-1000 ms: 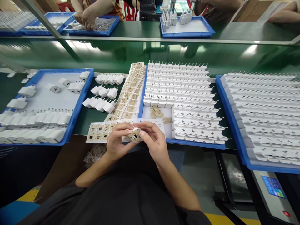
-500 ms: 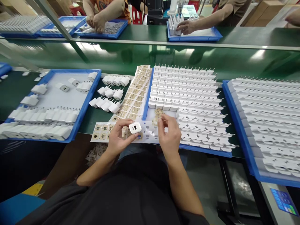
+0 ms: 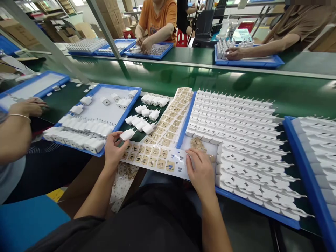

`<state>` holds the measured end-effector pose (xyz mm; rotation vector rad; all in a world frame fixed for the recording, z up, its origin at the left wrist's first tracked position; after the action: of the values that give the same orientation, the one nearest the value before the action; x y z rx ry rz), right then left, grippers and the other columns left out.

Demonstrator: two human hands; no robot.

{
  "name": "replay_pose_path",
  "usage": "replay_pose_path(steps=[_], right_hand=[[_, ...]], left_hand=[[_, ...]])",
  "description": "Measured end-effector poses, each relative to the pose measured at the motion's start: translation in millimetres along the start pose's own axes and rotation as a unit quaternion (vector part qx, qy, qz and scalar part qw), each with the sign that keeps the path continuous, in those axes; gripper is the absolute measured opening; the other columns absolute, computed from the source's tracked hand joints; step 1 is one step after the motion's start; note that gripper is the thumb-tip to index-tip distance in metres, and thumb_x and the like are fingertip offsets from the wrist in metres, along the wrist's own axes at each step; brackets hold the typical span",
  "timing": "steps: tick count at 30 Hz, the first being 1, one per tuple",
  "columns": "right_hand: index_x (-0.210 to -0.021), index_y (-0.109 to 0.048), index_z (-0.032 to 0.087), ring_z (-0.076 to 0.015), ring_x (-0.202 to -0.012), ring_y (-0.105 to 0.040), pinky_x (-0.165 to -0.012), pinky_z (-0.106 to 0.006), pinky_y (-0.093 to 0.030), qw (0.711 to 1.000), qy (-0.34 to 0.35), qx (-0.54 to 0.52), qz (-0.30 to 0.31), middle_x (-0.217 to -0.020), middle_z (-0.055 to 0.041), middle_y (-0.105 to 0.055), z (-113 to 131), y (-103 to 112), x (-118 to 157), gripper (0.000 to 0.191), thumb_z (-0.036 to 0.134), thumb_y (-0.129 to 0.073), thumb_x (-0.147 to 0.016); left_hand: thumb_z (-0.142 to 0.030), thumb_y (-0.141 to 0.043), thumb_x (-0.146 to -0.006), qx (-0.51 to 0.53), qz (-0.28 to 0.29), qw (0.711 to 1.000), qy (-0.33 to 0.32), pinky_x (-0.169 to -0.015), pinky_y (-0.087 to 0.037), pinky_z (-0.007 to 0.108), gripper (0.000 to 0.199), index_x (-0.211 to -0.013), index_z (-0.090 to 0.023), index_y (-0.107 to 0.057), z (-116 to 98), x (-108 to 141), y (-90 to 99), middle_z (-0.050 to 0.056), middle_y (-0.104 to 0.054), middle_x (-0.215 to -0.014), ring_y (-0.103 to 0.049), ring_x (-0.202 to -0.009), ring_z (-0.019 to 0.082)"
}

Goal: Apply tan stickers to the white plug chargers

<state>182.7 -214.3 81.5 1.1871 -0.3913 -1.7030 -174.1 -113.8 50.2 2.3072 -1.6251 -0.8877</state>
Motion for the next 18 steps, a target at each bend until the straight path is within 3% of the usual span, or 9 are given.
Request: replay_pose_path(steps=[4,9,14,18], right_hand=[[-0.110,-0.070,0.024,-0.0270,-0.099,-0.069,-0.090,-0.046,-0.056,0.999,0.016,-0.003,0.044,-0.106,-0.0082,-0.075,1.7,-7.8,-0.8,0.020,0.027,-0.054,-0.098],[-0.118,-0.067,0.023,-0.0309,-0.109,-0.065,-0.096,-0.051,-0.053,0.996,0.033,0.022,0.084,-0.115,-0.0103,-0.073,1.9,-17.7,0.2,0.026,0.034,-0.052,-0.100],[-0.121,-0.066,0.021,-0.0303,-0.104,-0.065,-0.093,-0.050,-0.053,0.996,0.037,0.021,0.080,-0.108,-0.0105,-0.073,2.4,-14.7,1.0,0.028,0.035,-0.054,-0.100],[-0.123,-0.065,0.023,-0.0297,-0.107,-0.067,-0.093,-0.049,-0.053,0.998,0.025,0.013,0.065,-0.114,-0.0110,-0.071,3.6,-5.7,1.0,0.027,0.032,-0.058,-0.098]], left_hand=[[-0.031,-0.070,-0.081,-0.047,-0.032,0.998,-0.009,-0.093,-0.058,0.040,0.036,-0.113,-0.018,-0.058,21.4,1.1,6.7,0.009,-0.060,-0.114,-0.064,-0.110,0.025],[-0.032,-0.068,-0.084,-0.132,-0.035,0.990,-0.026,-0.098,-0.053,0.048,0.035,-0.115,-0.019,-0.057,24.5,-0.4,4.3,0.011,-0.062,-0.111,-0.063,-0.108,0.030],[-0.028,-0.064,-0.087,-0.156,-0.025,0.986,-0.045,-0.103,-0.050,0.051,0.041,-0.125,-0.017,-0.054,10.8,0.4,1.2,0.015,-0.060,-0.121,-0.060,-0.118,0.034],[-0.026,-0.063,-0.090,-0.159,-0.039,0.980,-0.110,-0.114,-0.043,0.053,0.038,-0.126,-0.018,-0.057,-18.6,6.6,6.7,0.017,-0.057,-0.135,-0.050,-0.136,0.035]])
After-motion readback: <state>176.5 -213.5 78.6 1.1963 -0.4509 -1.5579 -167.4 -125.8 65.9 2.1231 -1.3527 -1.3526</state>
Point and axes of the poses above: each hand's wrist, its own x-axis away from the middle knuckle, its own y-axis out of the back of the hand, z = x × y, the point moved 8 cm from there along -x, towards the middle knuckle
